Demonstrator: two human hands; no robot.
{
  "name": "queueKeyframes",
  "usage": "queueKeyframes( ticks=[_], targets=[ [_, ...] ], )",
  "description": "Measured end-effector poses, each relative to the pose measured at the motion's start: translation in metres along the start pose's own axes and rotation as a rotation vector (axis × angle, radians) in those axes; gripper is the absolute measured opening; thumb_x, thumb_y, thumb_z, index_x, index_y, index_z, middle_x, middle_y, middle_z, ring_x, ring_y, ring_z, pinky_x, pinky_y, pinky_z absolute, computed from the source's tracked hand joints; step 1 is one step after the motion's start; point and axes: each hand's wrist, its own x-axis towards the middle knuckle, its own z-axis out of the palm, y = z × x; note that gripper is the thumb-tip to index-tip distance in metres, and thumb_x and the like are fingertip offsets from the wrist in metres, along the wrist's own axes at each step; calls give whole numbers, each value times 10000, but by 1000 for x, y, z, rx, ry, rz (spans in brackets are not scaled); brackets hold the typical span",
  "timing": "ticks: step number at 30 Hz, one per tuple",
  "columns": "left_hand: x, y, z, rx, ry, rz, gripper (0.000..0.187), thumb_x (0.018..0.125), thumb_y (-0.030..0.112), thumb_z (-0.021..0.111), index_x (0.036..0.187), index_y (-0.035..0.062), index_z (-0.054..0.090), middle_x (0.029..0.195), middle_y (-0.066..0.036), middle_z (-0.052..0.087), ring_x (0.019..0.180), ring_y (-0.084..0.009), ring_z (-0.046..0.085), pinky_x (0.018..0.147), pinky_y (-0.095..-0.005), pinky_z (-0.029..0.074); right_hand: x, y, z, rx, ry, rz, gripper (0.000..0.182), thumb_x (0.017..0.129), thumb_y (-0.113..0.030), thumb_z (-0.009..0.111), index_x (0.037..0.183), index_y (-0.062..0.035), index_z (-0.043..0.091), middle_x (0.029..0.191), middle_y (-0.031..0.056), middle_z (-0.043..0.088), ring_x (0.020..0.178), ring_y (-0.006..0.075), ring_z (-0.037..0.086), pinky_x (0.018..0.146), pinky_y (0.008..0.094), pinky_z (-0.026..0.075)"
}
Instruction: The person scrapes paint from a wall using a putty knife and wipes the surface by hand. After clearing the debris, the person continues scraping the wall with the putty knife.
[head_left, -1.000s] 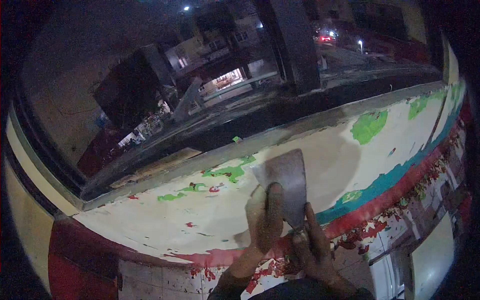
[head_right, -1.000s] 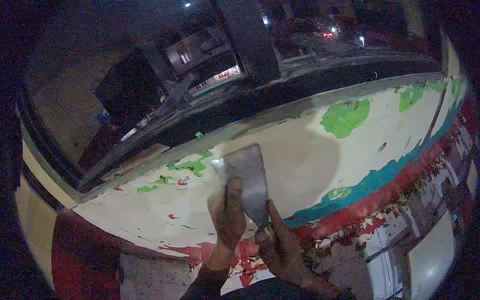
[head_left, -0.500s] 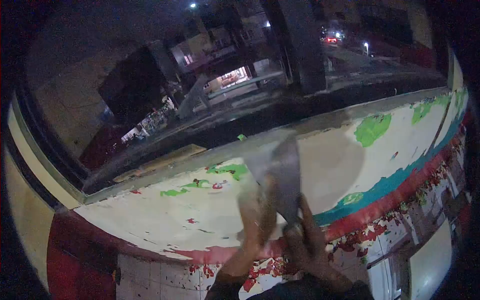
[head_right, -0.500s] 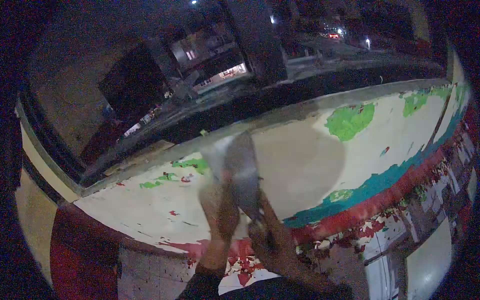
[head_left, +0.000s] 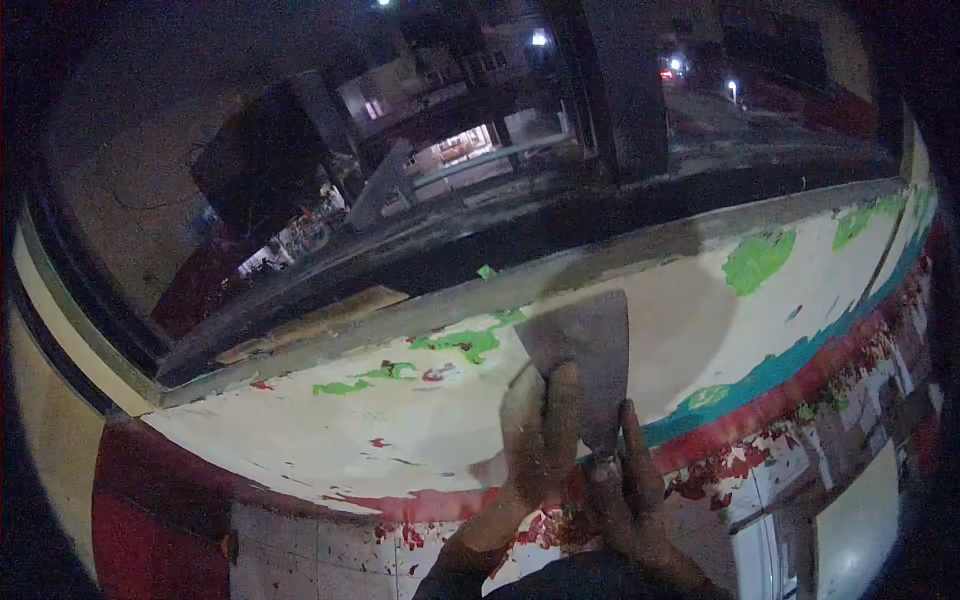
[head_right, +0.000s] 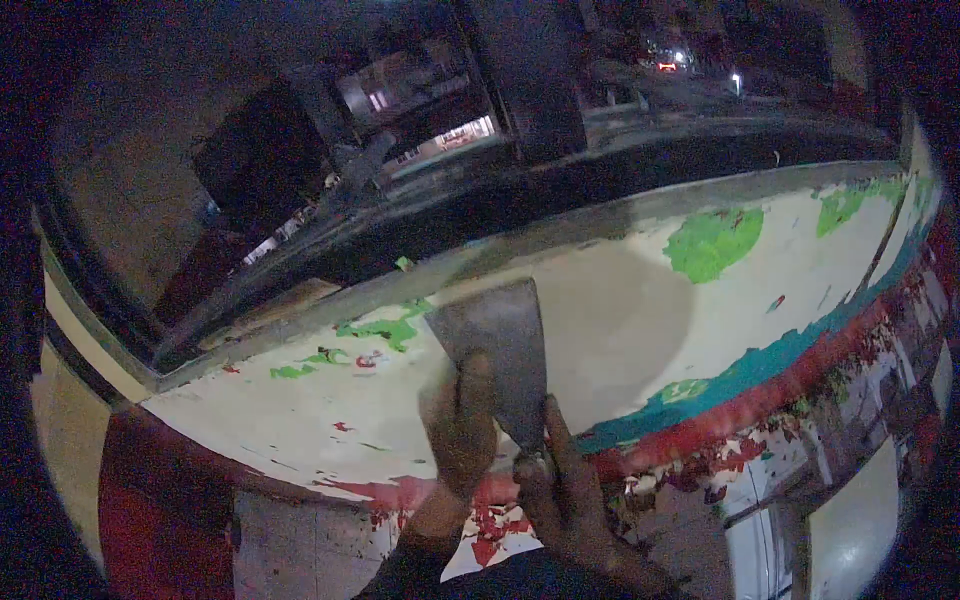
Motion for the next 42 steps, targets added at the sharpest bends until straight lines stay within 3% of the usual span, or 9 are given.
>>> queueKeyframes(
  ticks=[9,12,15,18,22,25,33,35,42],
  targets=[
    [6,6,-1,-83,5,26,220,850,197,433,852,-5,520,711,-178,551,696,-351,529,654,-407,402,-4,4,3,-15,28,-153,518,878,-104,373,1310,48,132,659,24,448,503,88,423,456,222,367],
    [5,-7,7,6,93,214,302,858,268,437,756,-6,514,549,-88,470,500,-169,447,476,-329,354,-7,-2,0,25,34,-29,542,870,-94,386,1313,49,108,671,31,452,507,86,426,458,219,370],
    [9,9,3,-105,116,78,290,854,258,442,767,-8,519,556,-99,471,510,-180,454,498,-343,367,1,-10,5,-70,26,-50,567,866,-99,389,1315,49,75,687,34,453,517,81,431,459,214,369],
    [8,-7,6,87,156,306,290,850,260,453,771,-10,520,567,-102,486,513,-190,465,500,-343,370,-10,-6,-2,78,3,53,573,862,-91,387,1320,41,67,704,35,454,534,75,431,460,209,364],
    [9,7,-3,-112,38,71,189,846,170,456,827,-3,530,720,-175,542,702,-334,525,635,-406,393,-2,-8,6,44,32,31,568,863,-86,375,1323,34,64,703,37,449,537,73,423,459,206,365],
    [7,-8,5,85,131,311,291,854,232,447,688,-5,478,566,-144,468,504,-263,457,481,-370,339,-2,-7,2,52,17,-64,566,862,-81,363,1324,32,55,701,36,444,532,73,417,462,205,369],
    [12,-3,5,1,128,319,283,850,220,457,673,-1,462,550,-138,452,493,-264,439,477,-366,328,-6,-18,-4,160,-28,182,574,870,-114,370,1324,30,49,713,29,442,555,76,429,480,206,377],
    [15,-8,9,57,229,426,290,852,233,454,681,-1,467,551,-137,459,493,-249,443,479,-356,333,1,-4,2,47,6,10,578,872,-120,372,1325,24,45,709,37,454,539,83,440,476,212,386],
    [12,-7,3,1,132,292,291,848,245,457,692,1,479,573,-116,490,513,-205,462,469,-329,335,3,-18,2,-27,19,79,550,883,-117,360,1321,34,64,697,59,480,512,97,442,455,234,380]
  ],
)
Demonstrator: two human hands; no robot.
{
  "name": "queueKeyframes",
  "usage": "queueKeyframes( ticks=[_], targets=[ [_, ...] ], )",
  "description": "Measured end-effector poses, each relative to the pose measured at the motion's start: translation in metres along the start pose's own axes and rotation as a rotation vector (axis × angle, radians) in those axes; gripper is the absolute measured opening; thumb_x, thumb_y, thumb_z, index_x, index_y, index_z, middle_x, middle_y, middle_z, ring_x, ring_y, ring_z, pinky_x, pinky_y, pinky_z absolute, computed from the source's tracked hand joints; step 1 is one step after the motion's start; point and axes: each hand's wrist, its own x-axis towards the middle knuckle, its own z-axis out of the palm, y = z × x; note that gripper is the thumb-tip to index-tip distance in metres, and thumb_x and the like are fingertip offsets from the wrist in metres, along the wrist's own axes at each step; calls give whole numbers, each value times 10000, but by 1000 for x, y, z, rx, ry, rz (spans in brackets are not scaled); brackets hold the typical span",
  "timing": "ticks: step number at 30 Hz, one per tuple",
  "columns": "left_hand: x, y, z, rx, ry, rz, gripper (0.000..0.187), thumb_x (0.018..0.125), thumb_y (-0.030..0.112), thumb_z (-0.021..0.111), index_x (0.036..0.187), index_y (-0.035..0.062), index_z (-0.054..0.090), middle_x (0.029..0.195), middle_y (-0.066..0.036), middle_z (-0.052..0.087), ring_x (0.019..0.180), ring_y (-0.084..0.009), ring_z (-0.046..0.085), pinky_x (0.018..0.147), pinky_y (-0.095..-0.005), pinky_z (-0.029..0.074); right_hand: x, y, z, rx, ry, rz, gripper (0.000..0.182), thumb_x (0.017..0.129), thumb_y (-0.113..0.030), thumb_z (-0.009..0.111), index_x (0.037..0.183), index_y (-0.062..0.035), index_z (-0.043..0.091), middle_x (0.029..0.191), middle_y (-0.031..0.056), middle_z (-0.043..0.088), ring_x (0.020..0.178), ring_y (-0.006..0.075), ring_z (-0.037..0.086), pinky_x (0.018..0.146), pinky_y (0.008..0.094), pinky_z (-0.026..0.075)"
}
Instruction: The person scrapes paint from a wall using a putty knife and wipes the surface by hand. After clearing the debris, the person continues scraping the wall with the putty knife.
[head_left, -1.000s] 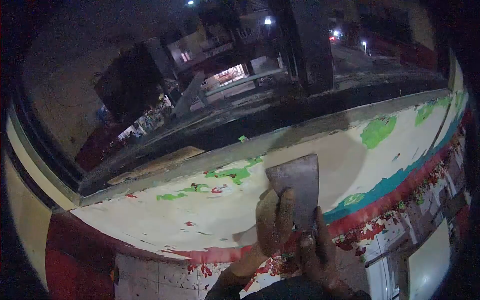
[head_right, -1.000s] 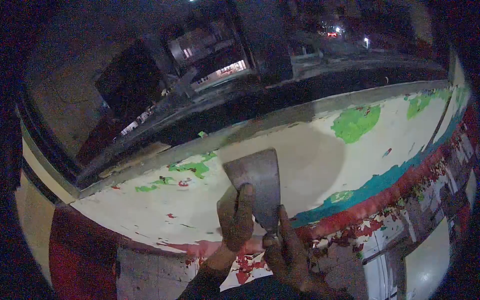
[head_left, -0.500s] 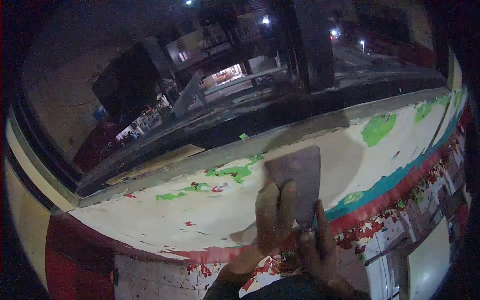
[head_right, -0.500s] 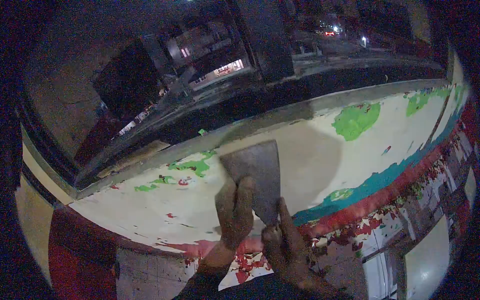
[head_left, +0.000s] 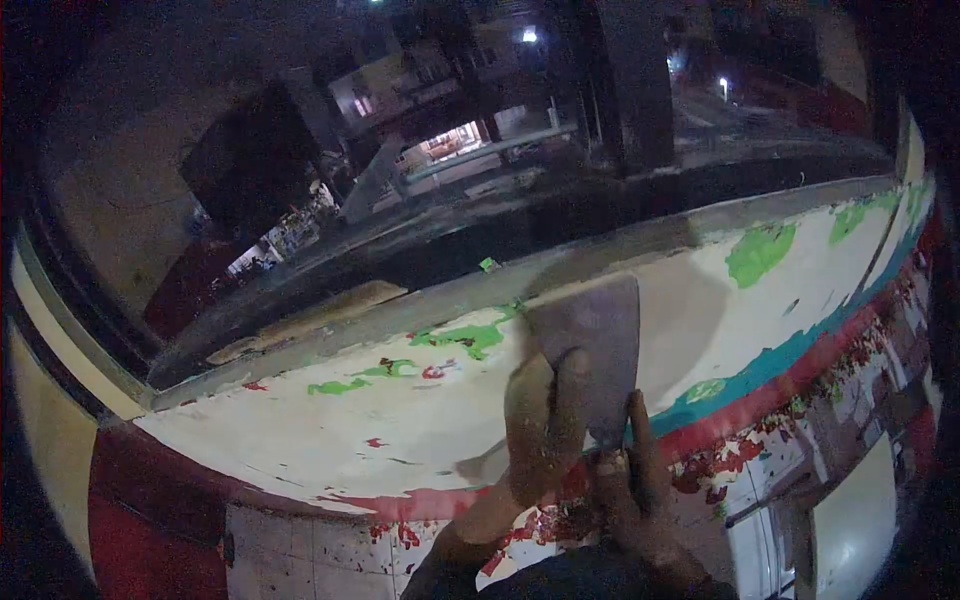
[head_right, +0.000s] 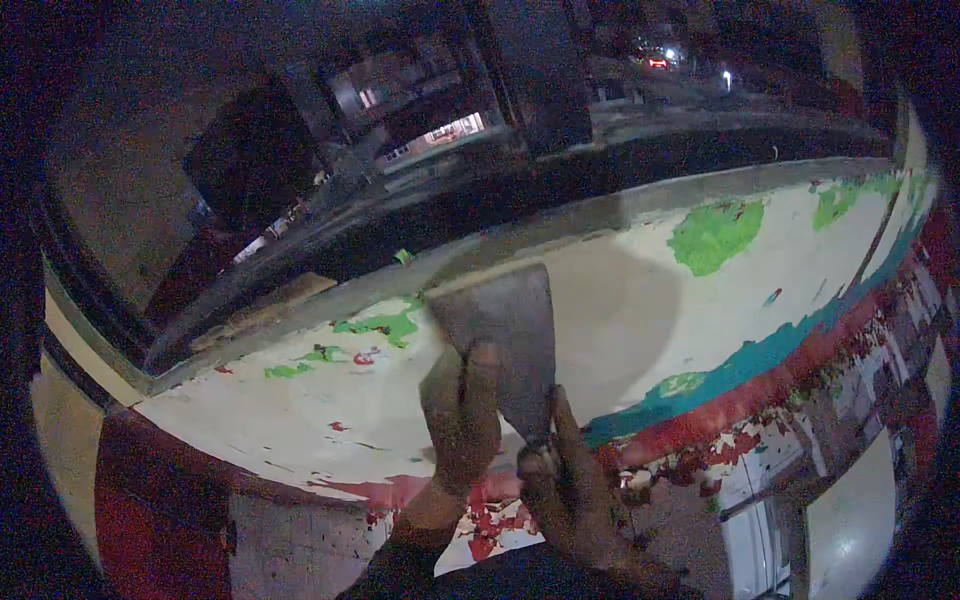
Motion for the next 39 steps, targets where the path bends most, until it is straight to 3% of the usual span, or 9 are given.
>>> queueKeyframes(
  ticks=[4,15,17,19,22,33,36,38,39],
  targets=[
    [-3,0,-3,-24,-15,-47,303,848,252,457,669,7,462,555,-100,475,500,-198,448,458,-327,320,-5,9,1,52,-12,-112,553,884,-128,369,1317,43,69,694,50,473,506,91,436,449,237,376],
    [0,-2,-3,-57,10,-32,300,841,239,464,661,0,446,525,-106,420,488,-176,418,456,-327,325,-2,10,8,43,61,-110,546,887,-128,363,1313,55,74,649,19,447,492,67,413,441,208,355],
    [-11,-10,-11,67,-78,75,173,836,148,472,843,-24,482,734,-175,490,632,-288,481,547,-380,380,-7,7,2,-11,2,-129,552,886,-134,365,1314,54,71,652,21,448,497,70,417,447,206,359],
    [-12,-12,-11,96,-70,113,170,837,147,473,845,-22,487,734,-173,492,629,-288,479,544,-378,376,-7,8,2,-20,-13,-119,562,885,-144,368,1314,53,64,655,23,450,501,71,421,451,206,363],
    [-4,-7,-4,29,42,60,289,842,237,467,670,5,467,527,-100,436,480,-173,414,447,-318,311,-6,9,5,22,5,-52,580,884,-161,374,1315,51,50,664,26,453,507,72,424,453,207,369],
    [-3,5,-12,-51,23,-100,299,842,223,479,645,1,438,514,-82,436,477,-164,419,443,-331,306,-9,11,8,123,-57,-27,596,872,-146,385,1329,8,35,682,39,467,498,73,444,444,214,388],
    [-3,-12,-6,36,98,139,303,841,225,479,646,-3,435,511,-80,431,480,-156,425,443,-335,304,-7,5,9,-44,-15,8,600,872,-153,390,1328,12,37,686,38,467,507,69,444,455,213,389],
    [-9,-8,-13,54,5,4,209,823,153,491,688,-3,458,591,-134,470,553,-272,467,491,-372,343,-6,4,11,-7,-12,-15,597,872,-148,388,1329,11,38,689,40,468,505,74,446,455,217,390],
    [-11,-8,-14,74,-4,10,207,824,151,488,689,-4,460,592,-133,467,551,-271,463,489,-370,341,-6,4,10,9,-13,-27,596,872,-146,387,1329,10,38,691,41,469,504,76,447,455,219,391]
  ],
)
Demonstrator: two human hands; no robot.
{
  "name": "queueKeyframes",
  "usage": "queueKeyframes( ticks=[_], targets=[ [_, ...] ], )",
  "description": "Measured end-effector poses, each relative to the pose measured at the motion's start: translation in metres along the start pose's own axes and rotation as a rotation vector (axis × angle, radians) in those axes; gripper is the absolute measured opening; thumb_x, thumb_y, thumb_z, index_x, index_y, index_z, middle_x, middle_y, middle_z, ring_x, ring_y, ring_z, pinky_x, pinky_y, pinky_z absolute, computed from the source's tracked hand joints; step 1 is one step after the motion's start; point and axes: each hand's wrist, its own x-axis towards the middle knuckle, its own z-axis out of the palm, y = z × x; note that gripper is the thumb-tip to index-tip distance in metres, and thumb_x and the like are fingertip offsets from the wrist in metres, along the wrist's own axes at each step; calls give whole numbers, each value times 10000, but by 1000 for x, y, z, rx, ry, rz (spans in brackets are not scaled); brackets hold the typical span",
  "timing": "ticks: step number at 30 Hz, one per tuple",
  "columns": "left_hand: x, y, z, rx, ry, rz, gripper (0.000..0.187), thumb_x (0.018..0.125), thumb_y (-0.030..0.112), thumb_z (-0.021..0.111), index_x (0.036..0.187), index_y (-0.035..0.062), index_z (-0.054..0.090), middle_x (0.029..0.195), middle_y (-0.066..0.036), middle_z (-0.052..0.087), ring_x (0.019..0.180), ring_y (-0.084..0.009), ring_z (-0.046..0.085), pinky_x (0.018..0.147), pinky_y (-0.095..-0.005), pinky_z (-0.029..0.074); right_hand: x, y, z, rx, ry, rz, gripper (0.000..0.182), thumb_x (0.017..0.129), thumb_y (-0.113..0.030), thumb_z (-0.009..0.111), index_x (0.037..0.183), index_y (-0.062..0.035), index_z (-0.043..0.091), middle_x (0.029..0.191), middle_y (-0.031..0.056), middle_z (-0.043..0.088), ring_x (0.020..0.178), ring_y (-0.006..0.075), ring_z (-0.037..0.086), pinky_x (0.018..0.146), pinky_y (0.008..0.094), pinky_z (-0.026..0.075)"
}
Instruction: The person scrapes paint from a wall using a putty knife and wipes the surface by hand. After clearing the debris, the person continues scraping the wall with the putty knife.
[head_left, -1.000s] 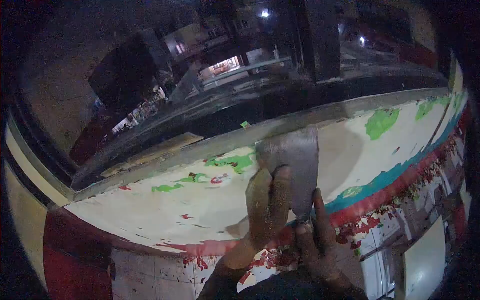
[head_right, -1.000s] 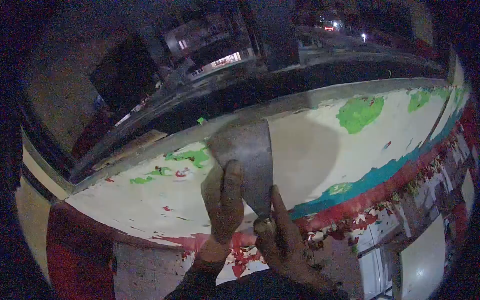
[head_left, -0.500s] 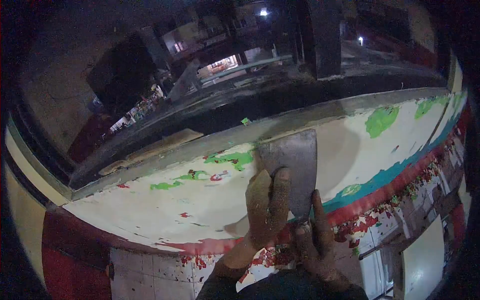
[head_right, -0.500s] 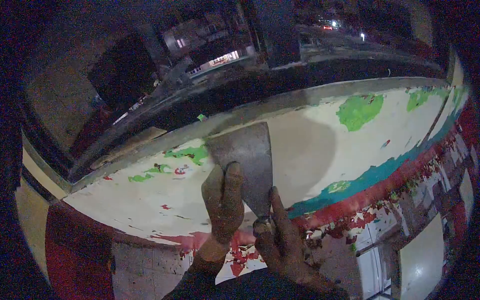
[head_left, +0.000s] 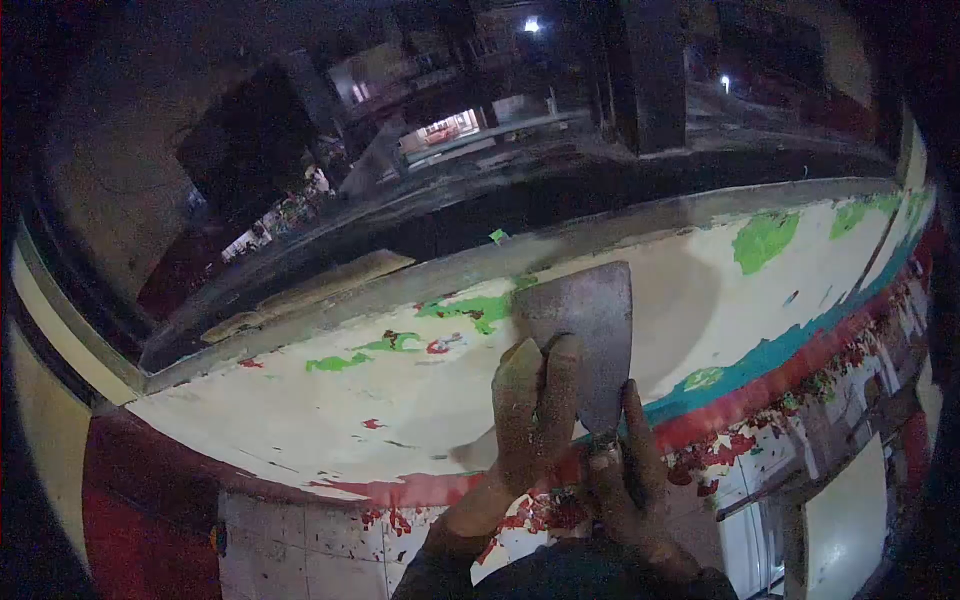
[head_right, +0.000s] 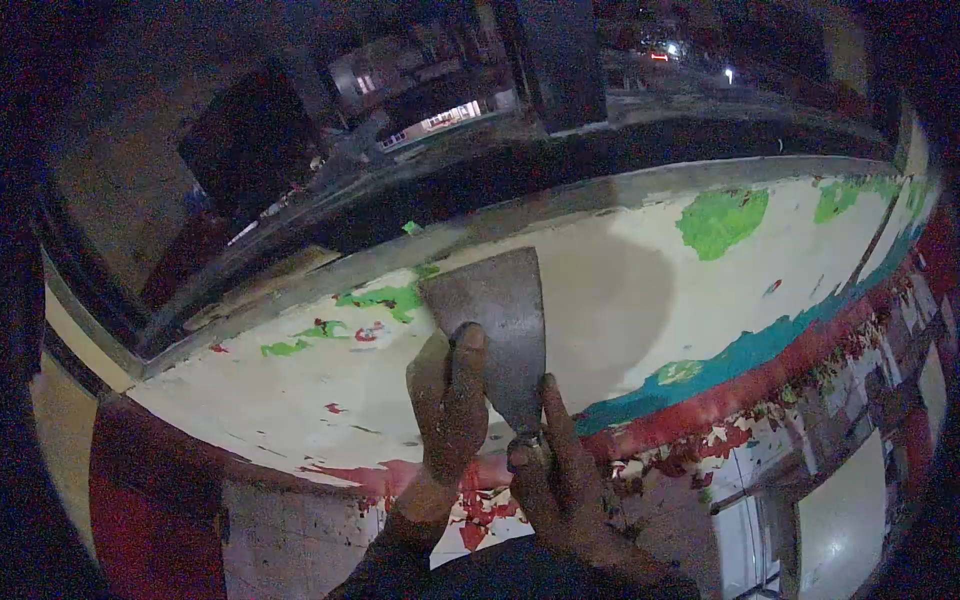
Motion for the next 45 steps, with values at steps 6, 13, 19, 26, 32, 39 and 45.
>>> queueKeyframes(
  ticks=[6,13,19,26,32,39,45],
  targets=[
    [7,1,1,-120,17,-98,283,850,201,454,663,-11,454,518,-80,421,461,-149,397,421,-326,293,2,12,1,-20,-27,-91,592,875,-130,385,1328,14,32,694,43,460,517,77,439,455,222,386],
    [8,9,0,-184,48,-133,262,853,197,444,691,-8,464,522,-73,420,460,-147,399,420,-328,298,1,5,0,24,-44,-56,582,867,-93,392,1325,24,52,671,30,438,512,77,417,455,218,374],
    [4,-6,1,-56,58,-21,275,863,227,448,711,0,477,538,-44,449,474,-125,426,411,-313,305,-1,14,0,9,-38,-95,561,875,-108,368,1326,18,60,668,24,445,512,88,422,473,223,385],
    [4,-7,0,-9,65,32,266,862,217,453,708,1,480,559,-51,455,505,-123,439,433,-300,317,2,6,2,-132,-18,-112,550,879,-116,356,1325,20,65,696,47,481,520,100,451,471,237,395],
    [3,-5,-1,-33,59,13,246,849,199,466,703,1,480,555,-72,460,490,-143,439,433,-291,315,-3,4,0,-18,-39,-62,546,878,-97,352,1322,30,59,693,39,460,510,84,433,453,223,381],
    [3,-5,-5,-95,5,-60,238,846,193,465,691,13,483,519,-45,438,455,-122,401,413,-285,298,-3,8,5,77,-28,-97,550,880,-107,365,1323,29,69,696,33,445,522,67,420,455,209,366],
    [6,0,-5,-139,25,-81,258,843,203,478,664,17,475,514,-58,433,448,-126,379,409,-284,290,1,12,11,-12,27,-168,560,883,-117,364,1325,25,50,686,36,456,523,77,426,466,216,373]
  ],
)
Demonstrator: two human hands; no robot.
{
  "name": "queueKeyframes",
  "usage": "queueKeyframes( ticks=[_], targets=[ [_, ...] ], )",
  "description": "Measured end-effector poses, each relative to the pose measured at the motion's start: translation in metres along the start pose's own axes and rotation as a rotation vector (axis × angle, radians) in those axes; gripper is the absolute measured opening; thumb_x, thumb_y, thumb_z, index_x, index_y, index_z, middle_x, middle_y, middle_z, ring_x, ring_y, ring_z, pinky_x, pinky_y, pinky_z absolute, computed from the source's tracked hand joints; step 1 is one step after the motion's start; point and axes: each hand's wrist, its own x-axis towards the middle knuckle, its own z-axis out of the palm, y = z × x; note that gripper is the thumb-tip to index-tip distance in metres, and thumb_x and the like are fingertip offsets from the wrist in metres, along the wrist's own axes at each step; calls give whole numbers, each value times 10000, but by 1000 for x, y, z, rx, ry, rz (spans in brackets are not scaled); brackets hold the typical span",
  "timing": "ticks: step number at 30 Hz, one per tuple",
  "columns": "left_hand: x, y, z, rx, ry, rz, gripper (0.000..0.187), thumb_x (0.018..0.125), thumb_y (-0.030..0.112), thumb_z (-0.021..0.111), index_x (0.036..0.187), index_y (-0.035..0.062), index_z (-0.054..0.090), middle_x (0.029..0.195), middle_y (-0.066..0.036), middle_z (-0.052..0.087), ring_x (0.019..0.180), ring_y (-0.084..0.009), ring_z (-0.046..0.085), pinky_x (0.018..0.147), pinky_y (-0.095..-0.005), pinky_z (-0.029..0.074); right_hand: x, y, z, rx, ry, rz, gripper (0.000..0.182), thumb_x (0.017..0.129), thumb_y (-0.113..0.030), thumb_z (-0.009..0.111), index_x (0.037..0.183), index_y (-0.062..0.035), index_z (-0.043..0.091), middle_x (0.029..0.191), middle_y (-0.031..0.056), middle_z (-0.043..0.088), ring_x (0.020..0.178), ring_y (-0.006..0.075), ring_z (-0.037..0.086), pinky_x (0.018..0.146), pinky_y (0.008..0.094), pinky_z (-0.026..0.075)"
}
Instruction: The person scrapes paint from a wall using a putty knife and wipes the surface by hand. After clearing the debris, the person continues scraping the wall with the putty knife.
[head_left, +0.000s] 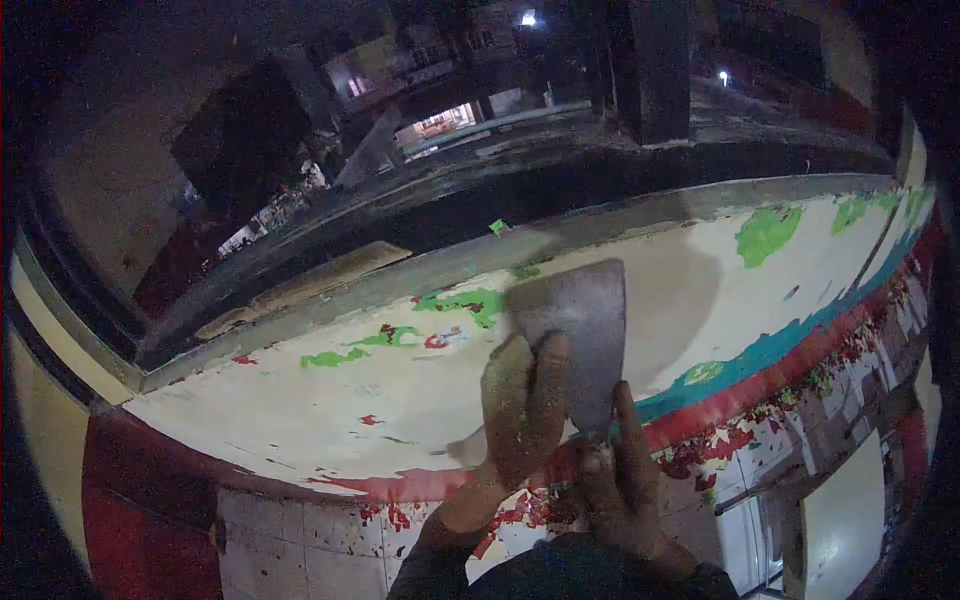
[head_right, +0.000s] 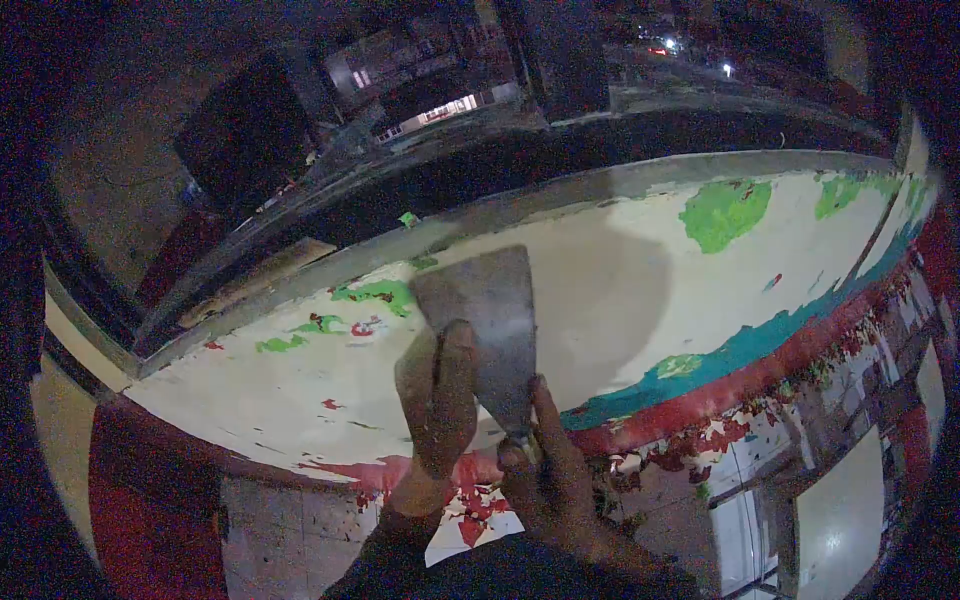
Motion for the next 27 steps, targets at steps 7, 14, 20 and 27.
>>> queueKeyframes(
  ticks=[7,14,20,27],
  targets=[
    [1,-3,0,152,-41,169,223,835,158,490,660,20,476,513,-96,421,462,-180,421,438,-327,320,1,-6,-4,81,-21,90,569,881,-106,365,1327,17,35,665,35,446,515,73,421,463,212,367],
    [3,-5,3,166,-11,270,205,831,144,486,671,17,481,531,-109,446,460,-210,432,440,-333,329,-3,-16,-5,160,-16,158,588,877,-100,379,1332,3,20,714,25,445,532,62,401,466,195,351],
    [2,-2,0,152,-82,65,256,841,197,474,671,6,466,534,-103,454,462,-220,439,449,-327,328,-5,-4,0,231,21,193,600,877,-111,383,1331,4,7,707,26,444,535,60,402,465,198,352],
    [6,3,5,156,24,169,256,840,199,481,667,10,463,537,-103,452,464,-193,431,448,-333,320,-1,-2,-2,107,-8,130,597,874,-118,384,1328,14,20,706,38,460,530,68,414,466,204,363]
  ],
)
